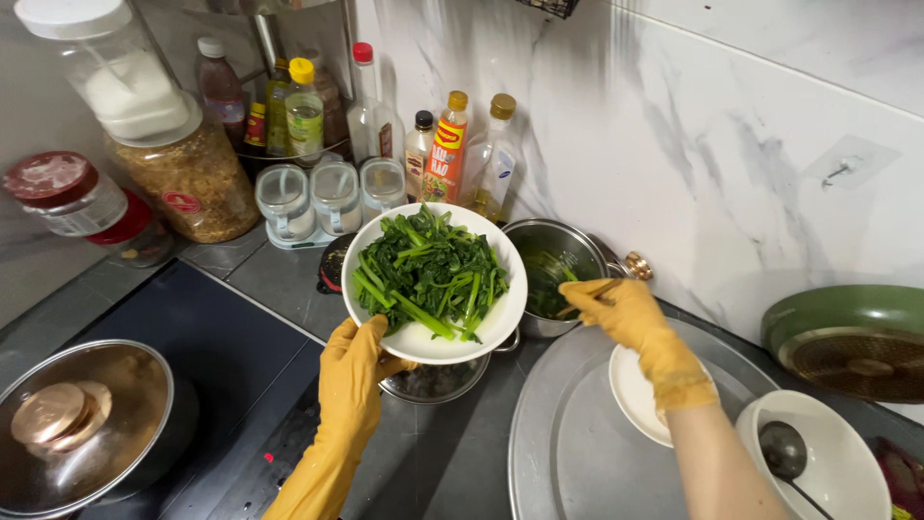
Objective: The person uses chopsticks to transfer cooked green leafy vegetables from a pot on the stovetop to a white plate. The person arranges the vegetables on the plate and then places the plate on the countertop.
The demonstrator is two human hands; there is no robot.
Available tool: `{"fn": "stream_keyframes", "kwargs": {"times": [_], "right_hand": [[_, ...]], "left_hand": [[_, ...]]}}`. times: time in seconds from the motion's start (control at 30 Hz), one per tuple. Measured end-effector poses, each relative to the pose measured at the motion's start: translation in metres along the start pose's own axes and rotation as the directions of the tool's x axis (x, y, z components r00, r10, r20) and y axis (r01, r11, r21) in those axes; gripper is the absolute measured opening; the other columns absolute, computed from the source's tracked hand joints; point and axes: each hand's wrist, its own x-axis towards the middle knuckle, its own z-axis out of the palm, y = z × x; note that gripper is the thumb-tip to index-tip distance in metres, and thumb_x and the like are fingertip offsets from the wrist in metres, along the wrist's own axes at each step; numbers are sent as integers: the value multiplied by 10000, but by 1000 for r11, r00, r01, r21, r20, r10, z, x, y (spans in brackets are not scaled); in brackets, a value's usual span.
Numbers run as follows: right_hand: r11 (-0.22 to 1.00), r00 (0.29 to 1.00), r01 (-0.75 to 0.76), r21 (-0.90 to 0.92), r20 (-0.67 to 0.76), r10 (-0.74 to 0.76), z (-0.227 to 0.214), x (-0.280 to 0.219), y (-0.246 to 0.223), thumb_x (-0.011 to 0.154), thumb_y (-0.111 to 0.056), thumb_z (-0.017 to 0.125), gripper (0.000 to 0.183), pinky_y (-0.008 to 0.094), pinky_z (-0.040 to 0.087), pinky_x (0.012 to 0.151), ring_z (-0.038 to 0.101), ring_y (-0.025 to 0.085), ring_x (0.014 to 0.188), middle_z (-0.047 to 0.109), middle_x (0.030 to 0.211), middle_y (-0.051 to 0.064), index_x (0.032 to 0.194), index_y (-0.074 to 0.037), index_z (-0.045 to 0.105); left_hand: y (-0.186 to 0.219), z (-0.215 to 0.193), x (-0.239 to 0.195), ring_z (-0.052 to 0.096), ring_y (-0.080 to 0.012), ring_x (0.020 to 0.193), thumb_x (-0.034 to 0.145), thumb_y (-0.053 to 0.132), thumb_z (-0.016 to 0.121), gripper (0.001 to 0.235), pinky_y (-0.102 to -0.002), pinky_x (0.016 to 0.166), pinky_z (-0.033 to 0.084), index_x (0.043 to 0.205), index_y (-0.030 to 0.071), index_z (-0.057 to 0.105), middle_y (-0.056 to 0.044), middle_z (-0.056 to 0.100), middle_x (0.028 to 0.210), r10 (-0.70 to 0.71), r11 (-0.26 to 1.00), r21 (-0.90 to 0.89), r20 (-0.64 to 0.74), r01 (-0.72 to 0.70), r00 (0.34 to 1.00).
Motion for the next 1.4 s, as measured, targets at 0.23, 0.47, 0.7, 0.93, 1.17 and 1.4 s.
{"fn": "stream_keyframes", "kwargs": {"times": [0.23,0.47,0.7,0.93,1.17,1.4], "right_hand": [[981,979,192,-7,-71,-192,22,-19,55,923,-182,738,327,222,580,986,748,130,1066,818,1195,43,1245,-180,795],[720,797,603,343,-282,-534,41,-34,92,975,-5,641,383,226,554,1021,701,175,1114,710,1344,167,1345,94,649],[634,646,757,159,-330,-688,31,-55,74,1032,-40,600,351,203,554,1021,690,157,1049,693,1227,144,1364,63,643],[592,567,804,61,-382,-730,10,-69,42,1029,-19,627,347,173,532,1014,687,147,1008,699,1179,136,1373,24,639],[557,489,826,-85,-384,-783,0,-66,31,1024,12,649,327,201,535,990,646,128,980,693,1167,78,1350,-3,670],[670,431,658,-342,-559,-708,-14,-65,1,966,-165,779,208,299,645,726,781,196,803,796,925,49,1167,-192,824]], "left_hand": [[1,6,-7,627,-235,668,918,143,603,308,-372,611,641,1147,-45,686,-155,649,826,-14,999,31,3,14,1000],[-6,15,-6,636,-237,698,933,151,596,270,-375,628,623,1111,-32,684,-166,667,829,12,998,63,50,-16,999],[-16,25,-2,560,-174,682,942,184,618,174,-393,707,672,973,14,617,-56,414,682,47,995,91,52,-52,998],[-16,32,-2,573,-168,694,937,163,604,141,-380,708,677,951,22,597,-36,398,713,32,994,106,84,-41,996],[-22,34,7,577,-188,655,926,160,596,167,-385,660,669,1003,14,624,-63,463,714,40,996,80,101,-48,994],[-44,31,32,750,-385,711,937,157,664,402,-507,618,661,1174,-162,604,-290,701,892,170,985,-17,182,-170,968]]}}
